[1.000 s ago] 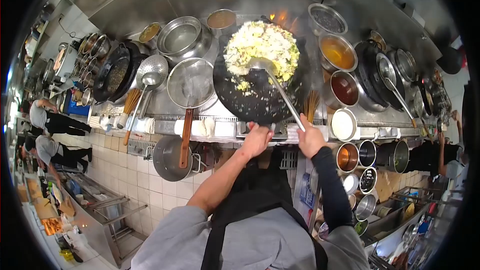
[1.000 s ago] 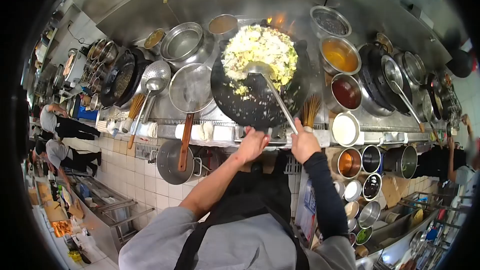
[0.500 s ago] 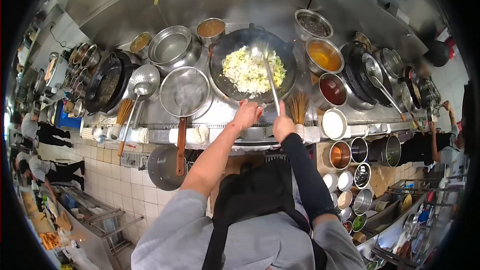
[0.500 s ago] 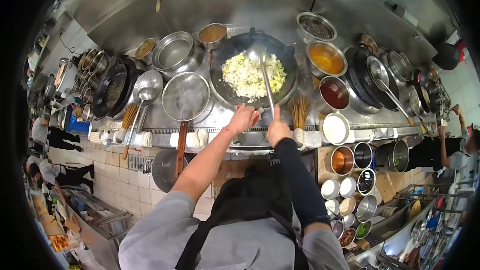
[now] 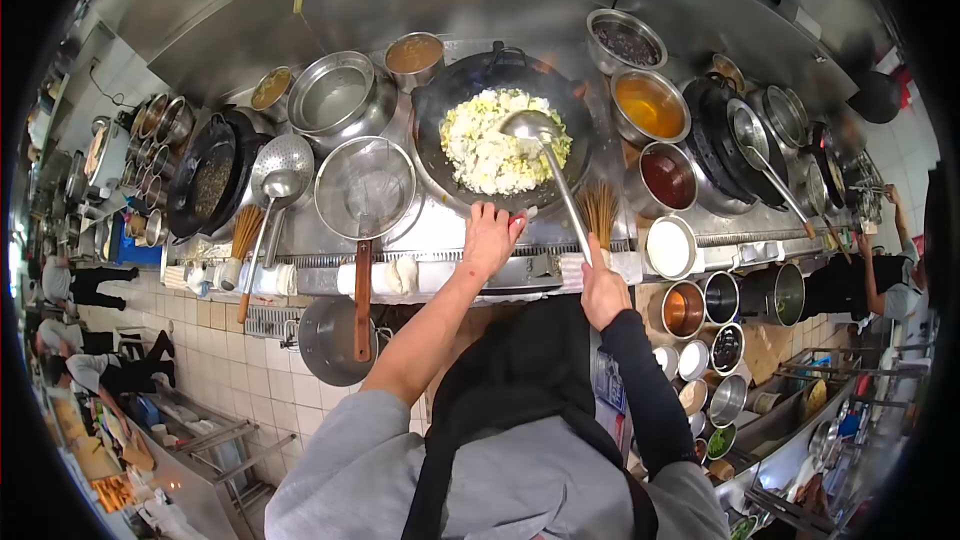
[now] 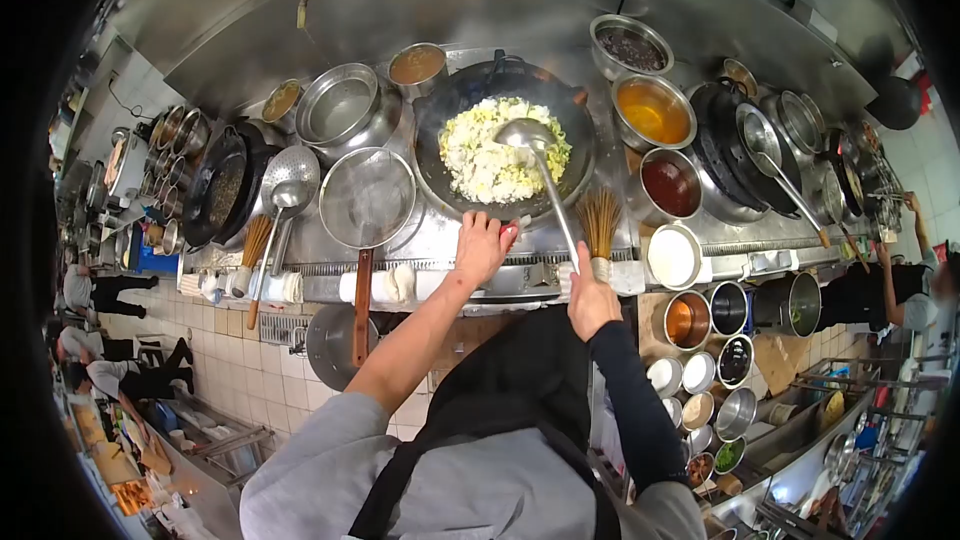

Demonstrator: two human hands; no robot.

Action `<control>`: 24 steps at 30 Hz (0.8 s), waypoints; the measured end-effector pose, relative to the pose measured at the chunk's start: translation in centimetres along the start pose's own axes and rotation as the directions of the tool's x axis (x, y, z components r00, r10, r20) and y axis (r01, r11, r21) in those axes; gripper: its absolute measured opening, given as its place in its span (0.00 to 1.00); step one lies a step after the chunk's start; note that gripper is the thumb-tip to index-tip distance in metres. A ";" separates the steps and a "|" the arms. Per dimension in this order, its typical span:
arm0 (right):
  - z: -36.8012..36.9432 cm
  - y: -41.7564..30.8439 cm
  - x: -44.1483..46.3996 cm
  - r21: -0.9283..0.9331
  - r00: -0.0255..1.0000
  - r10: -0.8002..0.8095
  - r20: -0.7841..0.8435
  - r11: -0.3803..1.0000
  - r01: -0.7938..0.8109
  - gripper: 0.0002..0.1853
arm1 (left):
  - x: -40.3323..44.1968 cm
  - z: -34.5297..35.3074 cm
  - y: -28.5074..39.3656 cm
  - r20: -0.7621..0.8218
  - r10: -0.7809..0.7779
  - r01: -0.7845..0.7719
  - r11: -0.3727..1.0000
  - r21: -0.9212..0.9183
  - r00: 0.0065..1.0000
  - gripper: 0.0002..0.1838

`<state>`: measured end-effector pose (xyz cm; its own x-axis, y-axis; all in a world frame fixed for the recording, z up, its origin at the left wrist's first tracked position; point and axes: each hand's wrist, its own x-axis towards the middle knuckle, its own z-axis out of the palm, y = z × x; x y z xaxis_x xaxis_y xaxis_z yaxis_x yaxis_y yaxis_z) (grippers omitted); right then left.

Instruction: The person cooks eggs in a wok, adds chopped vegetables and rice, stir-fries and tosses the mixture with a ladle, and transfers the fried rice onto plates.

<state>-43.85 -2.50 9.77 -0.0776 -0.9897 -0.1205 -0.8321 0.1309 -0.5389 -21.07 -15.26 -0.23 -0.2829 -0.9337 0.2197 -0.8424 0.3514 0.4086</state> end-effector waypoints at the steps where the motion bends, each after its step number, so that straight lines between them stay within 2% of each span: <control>1: 0.9 1.4 0.9 -0.024 0.999 -0.034 0.010 0.999 0.034 0.34 | 0.1 0.0 -0.1 0.043 0.011 -0.012 1.000 0.004 0.999 0.20; 3: 3.6 5.3 6.2 -0.069 0.993 -0.115 0.023 0.991 0.116 0.33 | 0.5 -0.1 -0.4 0.114 0.034 -0.037 0.999 0.017 0.993 0.21; 5: 2.1 4.1 10.6 0.014 0.957 -0.285 -0.050 0.958 0.286 0.28 | 1.3 -1.2 -0.5 0.152 0.063 -0.058 0.998 -0.036 0.986 0.21; 7: 3.7 0.6 10.7 0.067 0.951 -0.254 -0.179 0.961 0.269 0.27 | 1.4 -1.8 -0.8 0.240 0.080 -0.063 0.995 -0.078 0.967 0.21; 9: 6.3 -2.0 9.2 -0.023 0.997 -0.065 -0.044 0.998 0.064 0.29 | 2.8 -1.2 -1.1 0.343 0.089 -0.052 0.992 -0.116 0.935 0.20; 10: 6.0 -1.5 8.7 -0.004 0.992 -0.125 -0.019 0.992 0.125 0.30 | 3.3 -0.6 -1.4 0.409 0.042 0.040 0.981 -0.191 0.911 0.21; 13: 3.6 1.1 6.0 0.068 0.955 -0.288 0.068 0.957 0.284 0.32 | 3.2 -1.1 -0.4 0.453 0.223 -0.228 0.973 -0.044 0.863 0.21; 14: 0.6 -0.1 3.1 0.096 0.963 -0.255 0.087 0.964 0.246 0.32 | 1.8 -2.3 1.7 0.285 0.007 0.060 0.973 -0.225 0.958 0.21; 16: -5.8 -1.9 -1.4 0.227 0.959 -0.249 0.138 0.950 0.214 0.31 | 0.1 -7.4 4.2 0.215 -0.023 0.083 0.958 -0.275 0.976 0.21; 18: -11.0 -3.9 -3.8 0.349 0.924 -0.076 0.375 0.935 -0.065 0.32 | -0.7 -10.1 5.5 0.110 -0.002 0.036 0.950 -0.310 0.994 0.21; 19: -12.9 -5.4 -3.9 0.320 0.820 0.098 0.564 0.890 -0.326 0.32 | -0.8 -9.5 5.5 0.176 -0.015 0.072 0.943 -0.326 0.984 0.21; 20: -10.5 -2.7 -2.6 0.350 0.823 0.047 0.566 0.890 -0.292 0.30 | -0.3 -8.5 5.4 0.233 -0.025 0.105 0.935 -0.338 0.972 0.21; 21: -7.3 -0.7 -0.9 0.302 0.879 -0.008 0.476 0.941 -0.155 0.30 | 0.0 -7.1 5.2 0.281 -0.028 0.129 0.929 -0.346 0.959 0.21; 22: -4.1 1.2 0.8 0.226 0.923 -0.064 0.380 0.974 -0.026 0.30 | -1.0 -2.2 3.7 0.219 0.025 0.030 0.970 -0.243 0.975 0.21; 23: -1.6 2.9 2.0 0.201 0.961 -0.151 0.231 0.974 0.104 0.30 | -2.7 -0.9 4.1 0.203 0.041 -0.021 0.995 -0.101 0.978 0.20; 24: 1.0 4.5 3.2 0.140 0.970 -0.233 0.075 0.965 0.221 0.30 | -4.8 1.1 3.7 0.175 0.017 0.018 0.980 -0.197 0.985 0.19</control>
<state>-47.33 -5.04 6.12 0.1601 -0.9856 -0.0540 -0.7435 -0.0844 -0.6634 -23.34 -9.58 -0.75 -0.3727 -0.9254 0.0685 -0.7405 0.3411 0.5790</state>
